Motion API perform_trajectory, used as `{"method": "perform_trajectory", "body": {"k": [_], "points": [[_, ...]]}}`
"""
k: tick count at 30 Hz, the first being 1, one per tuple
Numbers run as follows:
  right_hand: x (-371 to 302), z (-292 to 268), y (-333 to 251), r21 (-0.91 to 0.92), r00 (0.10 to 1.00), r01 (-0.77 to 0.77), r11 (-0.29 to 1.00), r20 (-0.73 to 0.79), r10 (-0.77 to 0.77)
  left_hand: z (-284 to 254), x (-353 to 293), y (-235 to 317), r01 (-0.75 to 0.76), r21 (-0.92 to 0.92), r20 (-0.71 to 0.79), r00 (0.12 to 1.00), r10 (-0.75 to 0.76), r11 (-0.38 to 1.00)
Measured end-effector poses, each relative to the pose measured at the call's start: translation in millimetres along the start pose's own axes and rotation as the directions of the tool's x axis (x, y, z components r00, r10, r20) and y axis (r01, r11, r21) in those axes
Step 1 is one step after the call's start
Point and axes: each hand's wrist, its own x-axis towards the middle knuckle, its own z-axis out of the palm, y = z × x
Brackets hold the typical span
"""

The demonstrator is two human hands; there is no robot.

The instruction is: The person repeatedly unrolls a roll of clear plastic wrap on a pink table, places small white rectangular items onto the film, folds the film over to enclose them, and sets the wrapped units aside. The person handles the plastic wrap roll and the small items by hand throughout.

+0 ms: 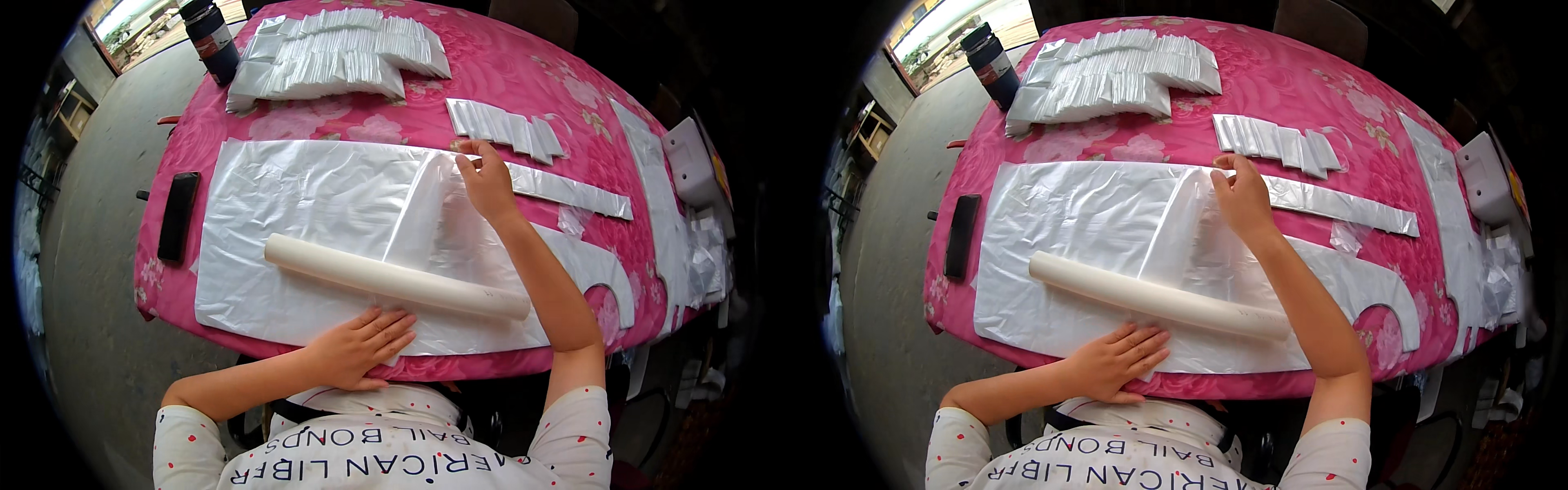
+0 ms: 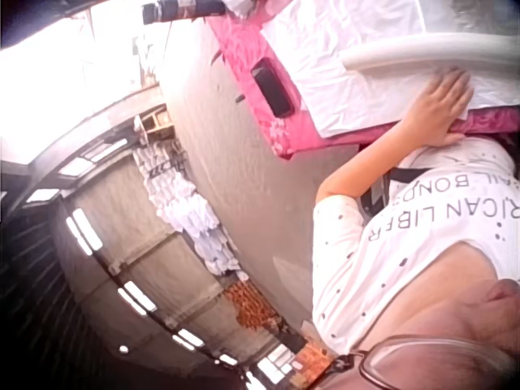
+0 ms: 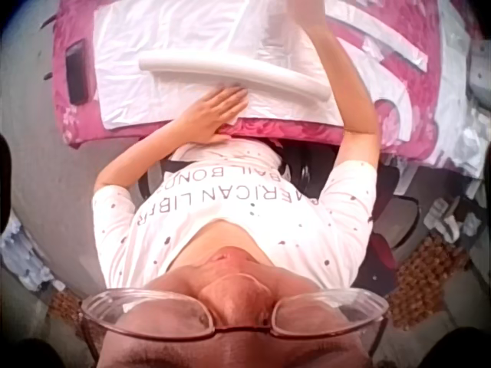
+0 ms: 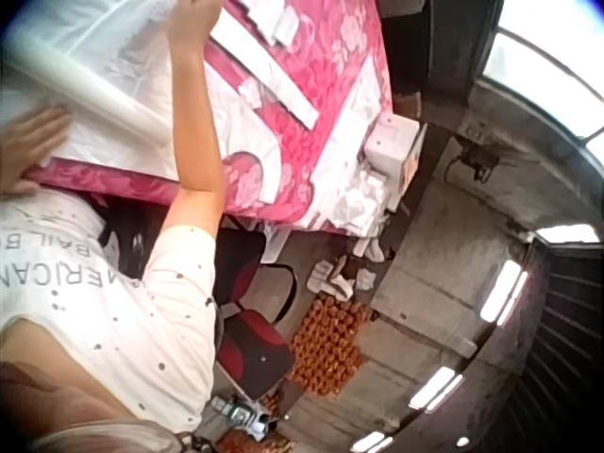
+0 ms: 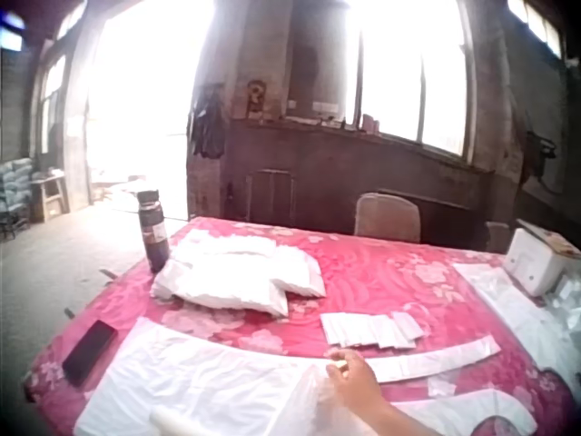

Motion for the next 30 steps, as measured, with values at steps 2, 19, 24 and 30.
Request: {"method": "perform_trajectory", "body": {"k": [2,19,24,30], "points": [[-29,-6,-25,0.0,0.99,0.053,0.999,0.128,-0.052,7,-1,5,0.02,-0.01,-0.025,0.999,-0.021,1.0],[-116,-103,31,-0.481,0.998,-0.009,0.877,-0.056,-0.021,16,5,21,0.084,0.105,-0.066,0.995,-0.078,0.991],[-151,-74,-20,-0.26,0.947,0.215,0.941,0.292,-0.135,20,3,31,0.114,0.115,-0.063,0.992,-0.107,0.987],[-151,-28,-39,-0.32,0.823,0.51,0.798,0.452,-0.345,33,5,44,0.192,0.084,-0.117,0.976,-0.182,0.978]]}}
